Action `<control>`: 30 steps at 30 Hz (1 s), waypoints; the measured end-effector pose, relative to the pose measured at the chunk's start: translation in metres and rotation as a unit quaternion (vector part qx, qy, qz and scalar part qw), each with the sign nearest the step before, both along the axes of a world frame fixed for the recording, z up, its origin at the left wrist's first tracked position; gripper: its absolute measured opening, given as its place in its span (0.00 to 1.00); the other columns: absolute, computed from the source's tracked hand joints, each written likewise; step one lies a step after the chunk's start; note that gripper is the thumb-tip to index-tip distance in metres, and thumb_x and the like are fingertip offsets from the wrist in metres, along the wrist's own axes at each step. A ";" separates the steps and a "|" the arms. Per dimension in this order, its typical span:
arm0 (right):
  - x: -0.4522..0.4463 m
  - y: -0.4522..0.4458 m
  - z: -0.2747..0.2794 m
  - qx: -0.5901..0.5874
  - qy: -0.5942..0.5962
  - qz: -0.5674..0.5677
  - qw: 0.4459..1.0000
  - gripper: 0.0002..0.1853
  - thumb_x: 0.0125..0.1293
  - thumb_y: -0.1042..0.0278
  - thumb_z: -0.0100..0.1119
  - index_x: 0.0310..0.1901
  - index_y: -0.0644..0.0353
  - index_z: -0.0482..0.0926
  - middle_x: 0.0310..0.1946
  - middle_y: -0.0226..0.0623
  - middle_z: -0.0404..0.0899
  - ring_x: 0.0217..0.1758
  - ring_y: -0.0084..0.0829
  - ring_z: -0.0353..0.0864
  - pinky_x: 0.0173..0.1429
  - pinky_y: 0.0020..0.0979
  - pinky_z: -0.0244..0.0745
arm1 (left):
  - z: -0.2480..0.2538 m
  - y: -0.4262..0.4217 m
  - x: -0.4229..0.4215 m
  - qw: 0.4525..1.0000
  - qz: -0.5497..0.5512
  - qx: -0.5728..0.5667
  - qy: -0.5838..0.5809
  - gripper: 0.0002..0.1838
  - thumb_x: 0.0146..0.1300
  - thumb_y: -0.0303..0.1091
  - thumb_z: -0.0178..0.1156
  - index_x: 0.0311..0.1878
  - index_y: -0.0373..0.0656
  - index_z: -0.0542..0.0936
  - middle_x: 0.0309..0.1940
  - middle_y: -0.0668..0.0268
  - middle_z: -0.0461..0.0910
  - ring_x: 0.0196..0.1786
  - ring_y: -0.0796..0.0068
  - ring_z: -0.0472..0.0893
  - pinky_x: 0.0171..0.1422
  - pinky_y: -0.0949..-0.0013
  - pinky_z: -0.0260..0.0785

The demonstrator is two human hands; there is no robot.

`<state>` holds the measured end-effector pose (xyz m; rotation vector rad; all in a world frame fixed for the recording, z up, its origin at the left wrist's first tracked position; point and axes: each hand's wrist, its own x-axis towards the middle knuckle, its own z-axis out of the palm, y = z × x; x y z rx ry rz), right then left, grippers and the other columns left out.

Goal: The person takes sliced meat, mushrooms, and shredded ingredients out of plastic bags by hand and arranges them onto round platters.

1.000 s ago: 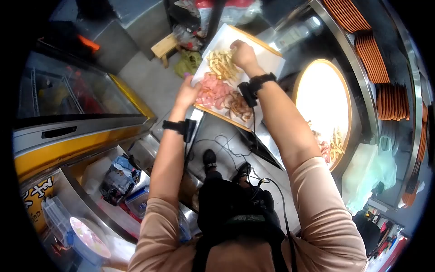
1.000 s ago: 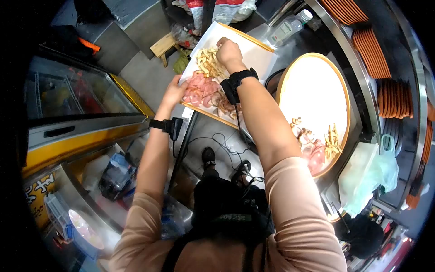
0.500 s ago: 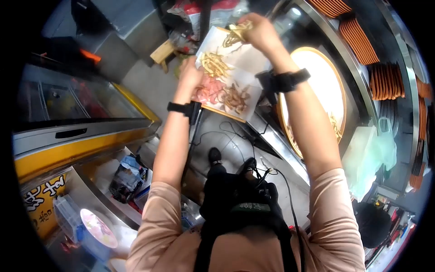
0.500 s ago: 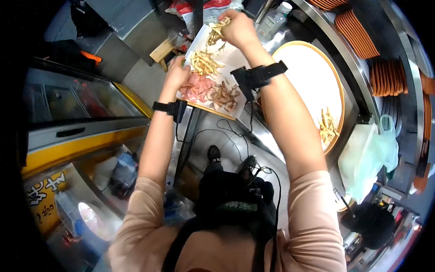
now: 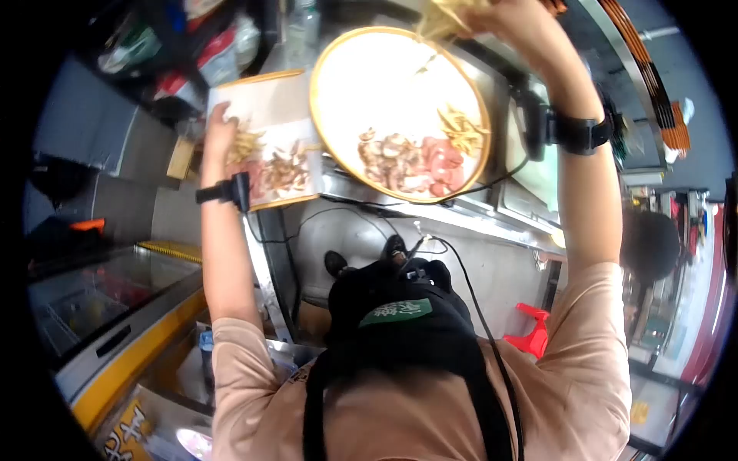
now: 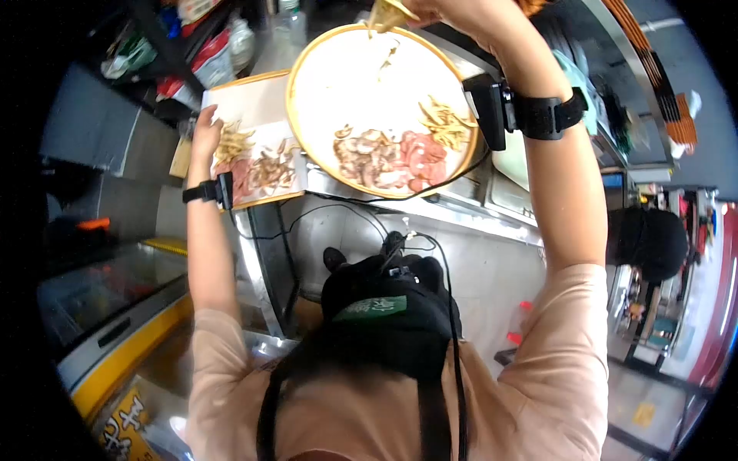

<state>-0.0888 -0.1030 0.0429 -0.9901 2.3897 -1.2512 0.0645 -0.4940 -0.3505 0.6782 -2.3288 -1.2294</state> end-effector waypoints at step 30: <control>-0.003 0.166 -0.060 0.353 0.145 0.019 0.924 0.19 0.63 0.78 0.55 0.56 0.60 0.78 0.55 0.43 0.80 0.54 0.39 0.80 0.58 0.34 0.74 | -0.024 0.140 -0.046 0.935 -0.138 -0.161 -0.283 0.13 0.57 0.39 0.64 0.36 0.37 0.84 0.32 0.50 0.85 0.36 0.54 0.85 0.42 0.59 0.77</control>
